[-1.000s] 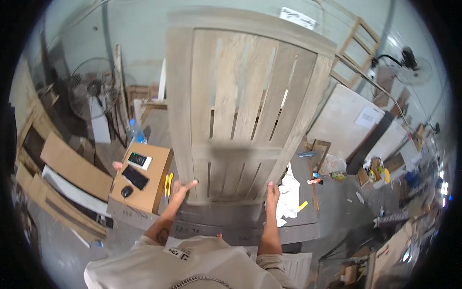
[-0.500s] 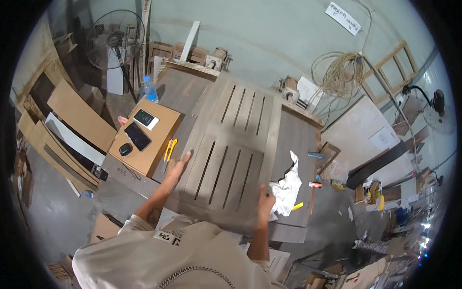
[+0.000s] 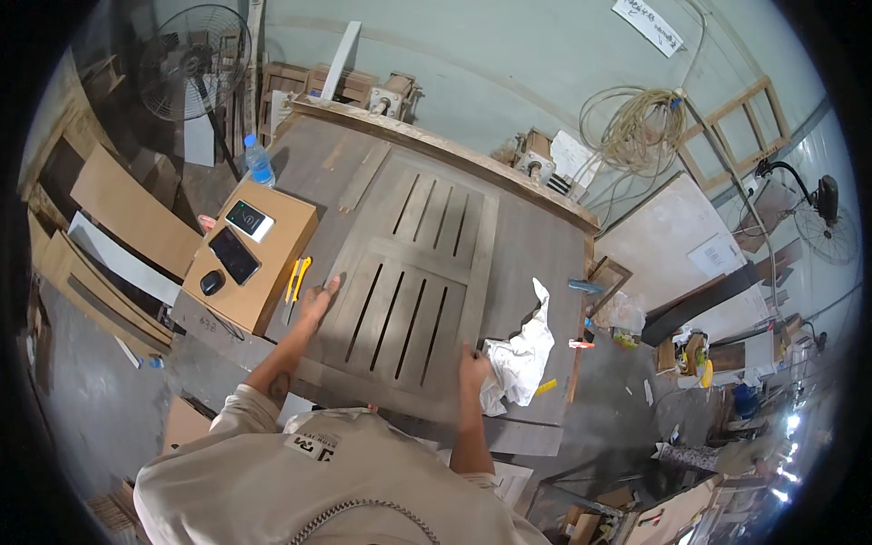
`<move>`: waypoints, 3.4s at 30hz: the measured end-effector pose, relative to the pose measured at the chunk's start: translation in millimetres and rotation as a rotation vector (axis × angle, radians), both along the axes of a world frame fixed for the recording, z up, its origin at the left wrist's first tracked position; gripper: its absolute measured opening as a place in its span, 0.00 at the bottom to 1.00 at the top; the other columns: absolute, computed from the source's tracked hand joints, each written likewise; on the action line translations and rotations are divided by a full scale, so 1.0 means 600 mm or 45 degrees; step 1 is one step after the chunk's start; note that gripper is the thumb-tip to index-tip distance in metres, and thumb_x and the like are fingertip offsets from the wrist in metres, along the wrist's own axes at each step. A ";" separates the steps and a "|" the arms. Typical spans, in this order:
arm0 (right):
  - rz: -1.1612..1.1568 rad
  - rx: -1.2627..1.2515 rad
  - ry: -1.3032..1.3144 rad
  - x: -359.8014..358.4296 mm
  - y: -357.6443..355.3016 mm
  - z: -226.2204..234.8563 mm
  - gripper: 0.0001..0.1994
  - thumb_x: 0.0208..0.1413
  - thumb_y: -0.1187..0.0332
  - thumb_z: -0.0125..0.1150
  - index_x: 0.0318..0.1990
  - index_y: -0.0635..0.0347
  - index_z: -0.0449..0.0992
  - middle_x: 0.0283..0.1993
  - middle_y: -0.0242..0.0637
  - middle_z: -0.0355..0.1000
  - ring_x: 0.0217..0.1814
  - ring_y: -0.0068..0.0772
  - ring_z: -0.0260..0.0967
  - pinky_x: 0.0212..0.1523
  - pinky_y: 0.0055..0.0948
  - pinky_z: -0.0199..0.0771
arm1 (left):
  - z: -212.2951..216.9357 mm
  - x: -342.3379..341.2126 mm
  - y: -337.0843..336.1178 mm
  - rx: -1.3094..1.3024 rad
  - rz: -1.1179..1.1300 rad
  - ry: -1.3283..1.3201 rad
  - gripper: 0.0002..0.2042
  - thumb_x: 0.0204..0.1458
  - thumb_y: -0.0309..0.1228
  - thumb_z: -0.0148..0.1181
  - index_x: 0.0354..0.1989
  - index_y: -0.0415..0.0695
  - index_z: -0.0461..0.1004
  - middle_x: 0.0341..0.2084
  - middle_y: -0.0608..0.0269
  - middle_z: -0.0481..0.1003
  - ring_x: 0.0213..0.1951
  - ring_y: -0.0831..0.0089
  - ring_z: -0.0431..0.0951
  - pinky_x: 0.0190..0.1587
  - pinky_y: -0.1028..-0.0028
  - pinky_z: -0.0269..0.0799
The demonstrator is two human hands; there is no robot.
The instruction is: The person touches and turns wooden slatted panels on a workbench, wipes them with a cloth, and carries them by hand to stack them onto a pile.
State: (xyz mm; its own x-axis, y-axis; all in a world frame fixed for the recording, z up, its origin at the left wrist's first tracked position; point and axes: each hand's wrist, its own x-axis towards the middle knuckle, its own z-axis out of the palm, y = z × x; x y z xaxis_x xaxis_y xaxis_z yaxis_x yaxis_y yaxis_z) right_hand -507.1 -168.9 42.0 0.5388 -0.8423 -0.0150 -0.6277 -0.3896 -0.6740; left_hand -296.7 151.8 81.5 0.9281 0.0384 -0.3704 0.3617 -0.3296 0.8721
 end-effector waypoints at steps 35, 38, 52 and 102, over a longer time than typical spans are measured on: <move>0.386 -0.139 0.152 0.088 0.094 -0.050 0.35 0.50 0.70 0.60 0.65 0.64 0.53 0.68 0.55 0.51 0.68 0.58 0.49 0.67 0.44 0.50 | -0.114 0.005 0.055 1.243 -0.666 -0.508 0.30 0.51 0.45 0.58 0.50 0.27 0.65 0.48 0.42 0.66 0.49 0.51 0.67 0.44 0.60 0.73; 0.302 -0.212 0.236 0.081 0.077 -0.073 0.35 0.51 0.69 0.59 0.66 0.64 0.53 0.68 0.55 0.50 0.70 0.57 0.46 0.69 0.44 0.48 | -0.076 0.023 0.041 1.068 -0.823 -0.474 0.25 0.50 0.42 0.59 0.47 0.29 0.69 0.44 0.44 0.71 0.46 0.53 0.72 0.42 0.62 0.74; 0.304 -0.115 0.605 0.120 0.106 -0.015 0.37 0.51 0.63 0.58 0.67 0.61 0.51 0.70 0.60 0.44 0.70 0.60 0.45 0.68 0.42 0.51 | -0.056 0.133 0.072 0.711 -1.243 -0.253 0.22 0.41 0.49 0.66 0.32 0.39 0.79 0.41 0.44 0.75 0.41 0.48 0.78 0.43 0.58 0.75; 0.209 -0.635 0.401 0.461 -0.110 -0.050 0.30 0.61 0.53 0.43 0.66 0.61 0.53 0.68 0.54 0.51 0.69 0.51 0.49 0.69 0.46 0.44 | -0.135 0.459 -0.247 1.104 -0.414 -0.918 0.39 0.56 0.52 0.45 0.61 0.25 0.51 0.55 0.20 0.51 0.59 0.30 0.50 0.60 0.43 0.45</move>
